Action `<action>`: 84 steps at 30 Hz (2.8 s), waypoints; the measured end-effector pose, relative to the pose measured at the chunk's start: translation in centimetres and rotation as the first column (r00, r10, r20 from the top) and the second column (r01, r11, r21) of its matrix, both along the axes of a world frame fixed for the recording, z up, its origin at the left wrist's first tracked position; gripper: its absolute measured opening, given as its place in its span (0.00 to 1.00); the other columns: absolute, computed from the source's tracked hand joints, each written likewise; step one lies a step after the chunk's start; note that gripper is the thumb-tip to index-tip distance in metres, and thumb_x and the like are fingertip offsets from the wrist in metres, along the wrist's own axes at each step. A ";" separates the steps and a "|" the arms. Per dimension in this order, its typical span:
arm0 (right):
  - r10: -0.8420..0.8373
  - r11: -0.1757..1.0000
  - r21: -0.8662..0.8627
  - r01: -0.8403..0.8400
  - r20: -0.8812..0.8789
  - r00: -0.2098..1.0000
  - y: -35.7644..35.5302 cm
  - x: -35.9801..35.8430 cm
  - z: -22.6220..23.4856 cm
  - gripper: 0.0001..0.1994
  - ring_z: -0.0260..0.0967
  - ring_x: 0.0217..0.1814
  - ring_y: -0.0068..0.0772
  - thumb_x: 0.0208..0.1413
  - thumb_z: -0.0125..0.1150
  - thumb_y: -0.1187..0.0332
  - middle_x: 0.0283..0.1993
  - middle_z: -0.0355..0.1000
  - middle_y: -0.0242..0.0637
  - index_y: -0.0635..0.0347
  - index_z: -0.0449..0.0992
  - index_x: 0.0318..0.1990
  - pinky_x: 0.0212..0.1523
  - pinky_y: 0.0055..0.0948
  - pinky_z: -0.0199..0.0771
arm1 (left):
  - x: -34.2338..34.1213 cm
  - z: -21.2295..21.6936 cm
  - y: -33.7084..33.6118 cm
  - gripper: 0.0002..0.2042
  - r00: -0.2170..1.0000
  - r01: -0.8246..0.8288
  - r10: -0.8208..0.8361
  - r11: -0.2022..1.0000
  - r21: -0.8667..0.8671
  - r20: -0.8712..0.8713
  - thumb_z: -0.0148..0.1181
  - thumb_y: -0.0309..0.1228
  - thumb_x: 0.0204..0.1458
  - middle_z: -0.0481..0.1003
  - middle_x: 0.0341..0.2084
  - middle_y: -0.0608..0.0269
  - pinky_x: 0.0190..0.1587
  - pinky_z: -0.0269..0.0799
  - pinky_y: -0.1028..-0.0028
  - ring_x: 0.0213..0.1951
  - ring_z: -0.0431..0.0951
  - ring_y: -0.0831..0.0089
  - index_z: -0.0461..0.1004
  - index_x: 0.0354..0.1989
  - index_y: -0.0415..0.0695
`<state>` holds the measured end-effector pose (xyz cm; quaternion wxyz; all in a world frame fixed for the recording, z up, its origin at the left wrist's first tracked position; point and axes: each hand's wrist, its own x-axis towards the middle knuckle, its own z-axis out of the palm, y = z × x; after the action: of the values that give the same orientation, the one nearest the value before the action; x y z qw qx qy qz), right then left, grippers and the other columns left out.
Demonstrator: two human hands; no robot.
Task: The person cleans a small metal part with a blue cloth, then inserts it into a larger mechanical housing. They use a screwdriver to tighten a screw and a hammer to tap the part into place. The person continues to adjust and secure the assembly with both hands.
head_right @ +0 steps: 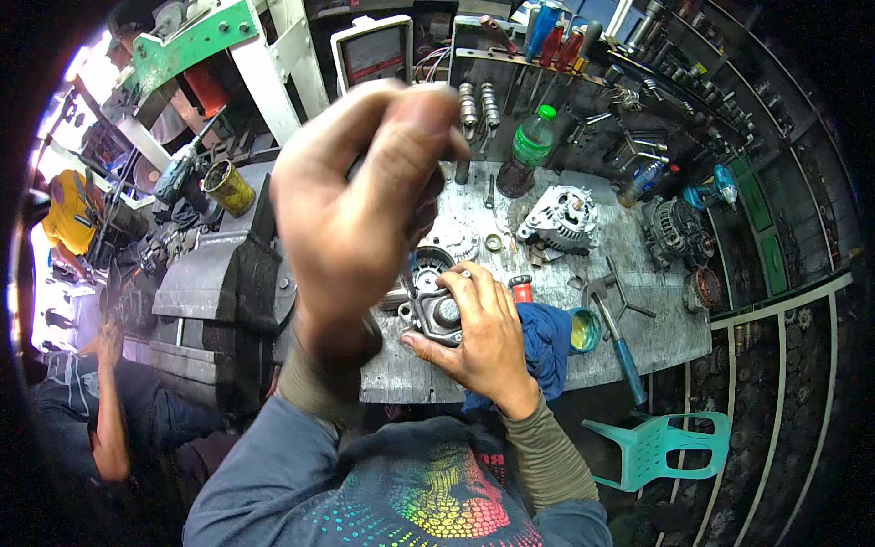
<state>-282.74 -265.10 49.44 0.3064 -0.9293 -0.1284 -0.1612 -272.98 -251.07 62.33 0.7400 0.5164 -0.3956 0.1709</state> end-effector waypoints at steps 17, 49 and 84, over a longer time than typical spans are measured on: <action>0.084 0.996 0.041 -0.085 0.037 0.996 -0.4 0.1 -0.4 0.34 0.71 0.61 0.61 0.49 0.81 0.50 0.55 0.75 0.55 0.62 0.75 0.57 0.62 0.52 0.70 | 1.2 -0.3 0.8 0.13 0.641 0.764 -0.750 0.643 0.049 -0.165 0.70 0.35 0.60 0.79 0.24 0.61 0.27 0.67 0.73 0.25 0.74 0.78 0.85 0.36 0.34; 0.080 0.983 0.174 -0.061 -0.106 0.991 -0.7 0.1 -1.7 0.38 0.66 0.66 0.63 0.46 0.82 0.51 0.65 0.65 0.58 0.64 0.73 0.60 0.67 0.53 0.67 | -1.9 -0.3 0.3 0.15 0.985 -0.172 0.168 0.975 0.142 0.039 0.62 0.33 0.66 0.71 0.20 0.67 0.26 0.63 0.75 0.24 0.68 0.80 0.74 0.29 0.36; 0.312 0.929 0.099 -0.358 0.313 0.897 -4.4 5.0 15.8 0.12 0.81 0.44 0.31 0.64 0.66 0.73 0.45 0.80 0.41 0.64 0.78 0.54 0.48 0.31 0.79 | -2.5 -9.7 -0.9 0.17 0.979 -0.033 0.120 0.891 0.453 -0.165 0.55 0.12 0.62 0.85 0.40 0.53 0.47 0.84 0.71 0.45 0.89 0.67 0.76 0.58 0.34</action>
<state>-277.77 -269.51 65.21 0.3781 -0.8326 -0.3176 -0.2509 -275.48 -251.99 52.60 0.6281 0.7017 -0.3317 0.0546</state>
